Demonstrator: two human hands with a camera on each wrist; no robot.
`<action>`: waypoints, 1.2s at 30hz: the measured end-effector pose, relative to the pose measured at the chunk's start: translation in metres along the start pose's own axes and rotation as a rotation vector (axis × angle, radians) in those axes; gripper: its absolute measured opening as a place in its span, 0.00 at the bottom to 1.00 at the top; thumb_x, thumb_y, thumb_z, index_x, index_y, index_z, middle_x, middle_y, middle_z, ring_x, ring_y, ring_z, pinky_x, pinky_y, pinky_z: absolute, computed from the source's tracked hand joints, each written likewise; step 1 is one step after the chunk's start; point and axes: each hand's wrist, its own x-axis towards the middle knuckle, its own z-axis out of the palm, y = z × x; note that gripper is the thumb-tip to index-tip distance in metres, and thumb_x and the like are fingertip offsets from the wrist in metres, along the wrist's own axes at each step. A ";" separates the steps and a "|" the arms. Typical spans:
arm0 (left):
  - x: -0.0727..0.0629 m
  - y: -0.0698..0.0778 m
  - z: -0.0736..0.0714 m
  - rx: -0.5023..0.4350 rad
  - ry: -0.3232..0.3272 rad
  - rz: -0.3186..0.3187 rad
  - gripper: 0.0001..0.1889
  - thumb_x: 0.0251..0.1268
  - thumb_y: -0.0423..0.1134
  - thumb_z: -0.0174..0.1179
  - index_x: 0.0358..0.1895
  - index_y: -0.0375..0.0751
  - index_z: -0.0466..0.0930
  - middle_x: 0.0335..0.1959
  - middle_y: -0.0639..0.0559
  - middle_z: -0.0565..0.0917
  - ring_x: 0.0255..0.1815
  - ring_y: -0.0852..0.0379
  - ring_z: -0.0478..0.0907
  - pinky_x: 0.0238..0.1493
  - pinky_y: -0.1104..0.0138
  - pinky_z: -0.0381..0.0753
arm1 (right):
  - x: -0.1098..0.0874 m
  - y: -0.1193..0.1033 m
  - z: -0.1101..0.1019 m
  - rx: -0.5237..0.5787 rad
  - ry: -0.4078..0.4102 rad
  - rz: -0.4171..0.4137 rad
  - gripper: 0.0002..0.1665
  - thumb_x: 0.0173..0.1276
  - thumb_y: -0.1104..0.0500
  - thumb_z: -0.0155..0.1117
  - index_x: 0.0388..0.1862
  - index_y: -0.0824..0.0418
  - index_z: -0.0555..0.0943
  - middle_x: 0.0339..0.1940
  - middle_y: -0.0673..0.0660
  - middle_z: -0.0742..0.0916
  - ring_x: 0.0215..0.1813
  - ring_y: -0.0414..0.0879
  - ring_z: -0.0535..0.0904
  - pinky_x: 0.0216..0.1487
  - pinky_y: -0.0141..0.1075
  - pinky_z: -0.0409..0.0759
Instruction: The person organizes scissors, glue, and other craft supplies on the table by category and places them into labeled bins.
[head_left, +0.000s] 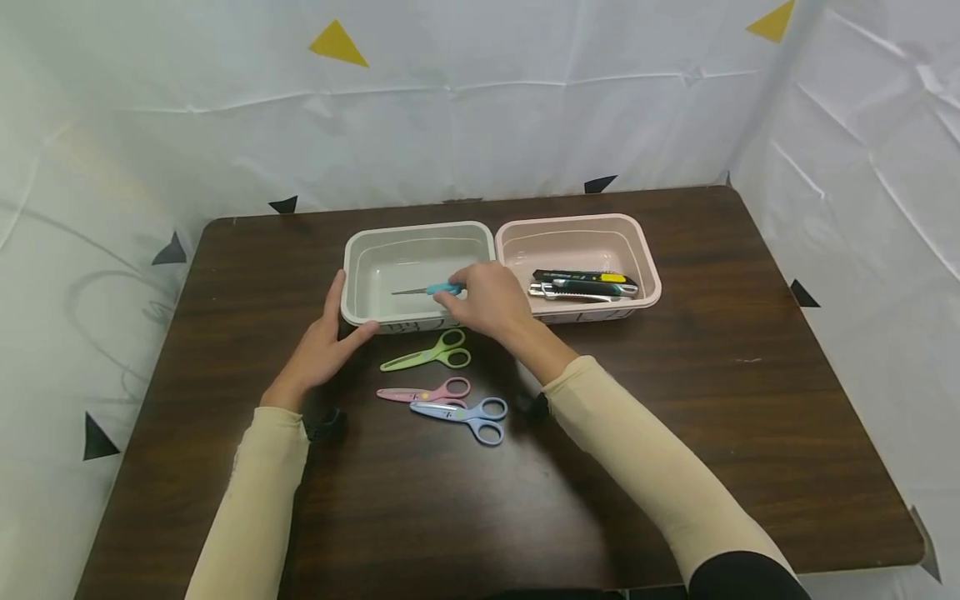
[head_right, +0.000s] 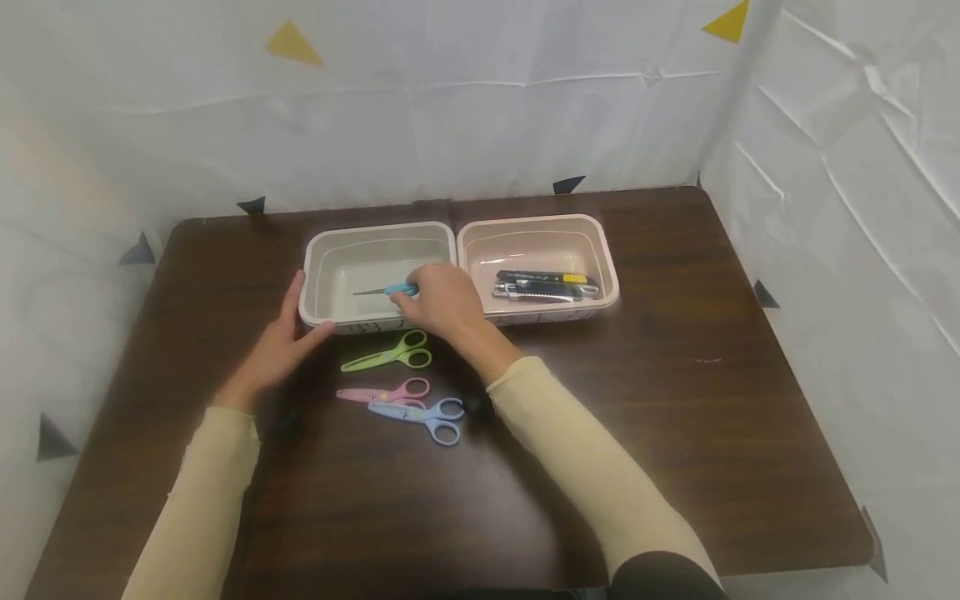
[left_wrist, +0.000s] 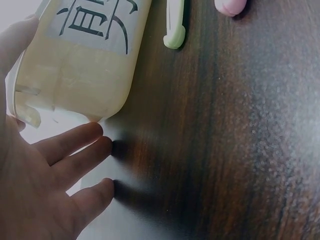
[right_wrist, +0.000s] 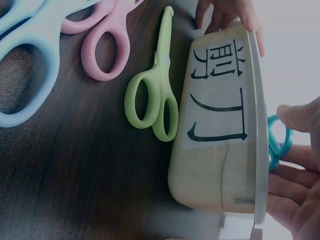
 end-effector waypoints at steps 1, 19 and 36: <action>0.000 0.001 0.000 0.003 0.000 0.001 0.50 0.64 0.67 0.55 0.76 0.76 0.24 0.80 0.47 0.47 0.74 0.35 0.54 0.64 0.33 0.55 | 0.001 0.000 0.000 -0.009 -0.012 -0.002 0.21 0.66 0.41 0.66 0.45 0.54 0.90 0.37 0.49 0.90 0.33 0.42 0.82 0.32 0.37 0.78; -0.001 0.000 0.001 0.005 -0.006 0.001 0.51 0.64 0.67 0.55 0.76 0.75 0.23 0.80 0.48 0.45 0.75 0.35 0.53 0.65 0.33 0.55 | 0.006 0.001 0.004 -0.048 -0.163 -0.114 0.20 0.71 0.43 0.61 0.46 0.55 0.89 0.40 0.48 0.90 0.43 0.42 0.84 0.46 0.39 0.79; -0.002 0.000 0.000 0.005 0.001 -0.002 0.51 0.64 0.67 0.55 0.76 0.74 0.24 0.80 0.48 0.45 0.75 0.35 0.53 0.65 0.33 0.54 | 0.011 -0.003 0.005 -0.084 -0.230 -0.105 0.16 0.75 0.50 0.56 0.46 0.55 0.88 0.38 0.49 0.88 0.41 0.42 0.82 0.48 0.38 0.77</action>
